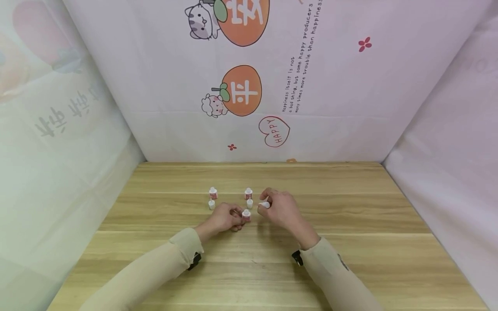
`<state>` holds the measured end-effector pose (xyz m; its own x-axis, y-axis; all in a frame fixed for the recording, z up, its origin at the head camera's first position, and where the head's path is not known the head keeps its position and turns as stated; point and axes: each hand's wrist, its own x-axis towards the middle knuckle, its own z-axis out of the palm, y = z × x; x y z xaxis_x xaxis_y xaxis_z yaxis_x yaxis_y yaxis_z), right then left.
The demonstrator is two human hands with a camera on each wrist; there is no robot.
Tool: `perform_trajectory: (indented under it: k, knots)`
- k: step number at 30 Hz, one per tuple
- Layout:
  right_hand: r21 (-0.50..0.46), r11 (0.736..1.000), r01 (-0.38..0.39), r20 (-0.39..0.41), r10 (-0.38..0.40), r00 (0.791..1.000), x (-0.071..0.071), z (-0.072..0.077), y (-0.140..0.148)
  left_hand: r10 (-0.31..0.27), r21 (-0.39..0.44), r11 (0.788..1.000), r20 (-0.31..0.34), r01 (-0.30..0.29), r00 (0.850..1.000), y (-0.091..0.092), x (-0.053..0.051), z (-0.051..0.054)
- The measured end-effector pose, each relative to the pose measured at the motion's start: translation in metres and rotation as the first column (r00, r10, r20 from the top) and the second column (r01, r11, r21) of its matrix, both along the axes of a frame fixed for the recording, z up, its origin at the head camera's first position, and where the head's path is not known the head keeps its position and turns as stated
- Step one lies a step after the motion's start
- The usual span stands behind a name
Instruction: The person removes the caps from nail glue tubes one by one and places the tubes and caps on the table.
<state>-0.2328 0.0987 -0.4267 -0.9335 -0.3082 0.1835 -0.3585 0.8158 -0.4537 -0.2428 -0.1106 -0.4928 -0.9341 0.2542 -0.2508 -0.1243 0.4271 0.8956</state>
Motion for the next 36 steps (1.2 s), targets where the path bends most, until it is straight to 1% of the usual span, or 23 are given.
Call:
perform_trajectory:
  k: [3,9,14,20,23,25,30,36]
  knots:
    - [-0.005,1.0,-0.019,-0.006,0.019,1.0,0.0,-0.002,0.001,-0.001,0.001,1.0,-0.003,0.001,1.0,-0.002,0.001,0.0]
    - [0.03,0.999,-0.039,-0.01,0.039,0.999,0.002,-0.006,0.0,0.007,0.004,1.0,-0.001,-0.007,1.0,-0.007,0.003,0.0]
    - [0.059,0.998,-0.03,0.017,0.029,0.999,0.002,-0.009,-0.002,0.009,0.004,1.0,-0.003,-0.009,1.0,-0.012,0.003,-0.003]
    - [0.045,0.999,-0.026,0.058,0.024,0.998,0.005,-0.01,-0.008,0.02,0.003,1.0,-0.022,-0.02,1.0,-0.016,0.003,-0.004]
    - [0.042,0.999,-0.031,0.063,0.028,0.998,0.006,-0.011,-0.012,0.031,-0.002,1.0,-0.024,-0.031,0.999,-0.017,0.004,-0.003]
    - [0.043,0.998,-0.041,0.053,0.039,0.998,0.006,-0.014,-0.014,0.033,-0.006,0.999,-0.025,-0.034,0.999,-0.017,0.004,-0.002]
    - [0.052,0.996,-0.068,0.032,0.067,0.997,0.004,-0.021,-0.019,0.023,0.011,1.0,-0.016,-0.023,1.0,-0.019,0.005,0.0]
    - [0.021,0.997,-0.071,0.067,0.069,0.995,0.003,-0.025,-0.022,0.023,0.014,1.0,-0.006,-0.023,1.0,-0.021,0.006,0.003]
